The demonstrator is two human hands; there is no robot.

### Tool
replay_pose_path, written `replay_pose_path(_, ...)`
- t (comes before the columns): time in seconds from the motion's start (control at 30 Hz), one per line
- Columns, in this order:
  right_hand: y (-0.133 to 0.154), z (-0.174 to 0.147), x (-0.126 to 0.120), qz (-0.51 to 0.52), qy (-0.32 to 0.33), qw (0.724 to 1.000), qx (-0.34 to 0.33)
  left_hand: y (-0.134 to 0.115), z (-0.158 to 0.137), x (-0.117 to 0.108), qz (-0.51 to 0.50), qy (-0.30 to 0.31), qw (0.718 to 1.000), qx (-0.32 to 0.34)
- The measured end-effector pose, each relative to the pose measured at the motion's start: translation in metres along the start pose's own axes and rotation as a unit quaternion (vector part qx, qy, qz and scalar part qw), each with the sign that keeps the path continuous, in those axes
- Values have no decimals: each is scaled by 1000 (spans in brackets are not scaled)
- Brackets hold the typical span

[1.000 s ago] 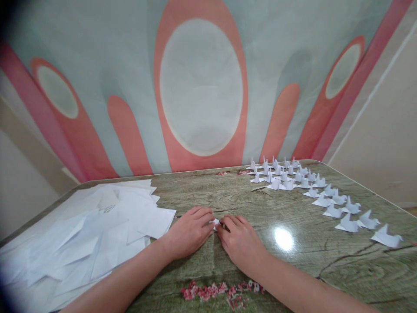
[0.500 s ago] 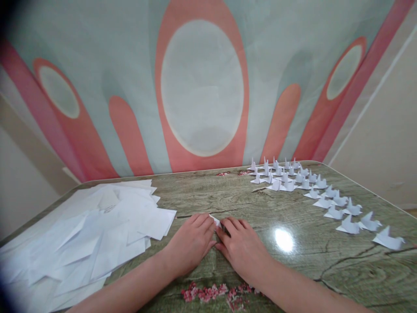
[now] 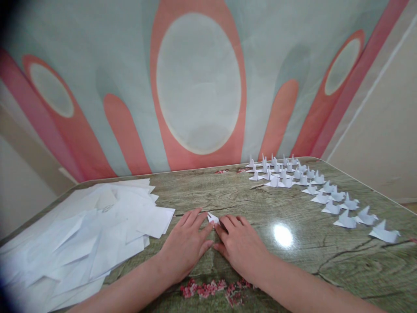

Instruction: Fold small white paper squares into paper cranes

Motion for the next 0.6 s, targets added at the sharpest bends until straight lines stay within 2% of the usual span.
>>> replay_pose_path(0.27,-5,-2,0,7,22,1000,4,5,1,-3,-34,3,999,4)
replay_pose_path(0.47,0,-3,1,3,-17,1000,-18,5,3,-8,-55,7,997,59)
replay_pose_path(0.6,4,-3,1,4,-35,999,-35,-1,1,-1,-42,8,997,64)
Point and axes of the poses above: each hand's wrist, its own z-axis towards the middle knuckle, its own x-axis out of the palm, y = z × x, the point moved 10 cm from there along z, towards the middle knuckle, and after that the axes turned 11 degrees about -z, right-handed, at the moved point
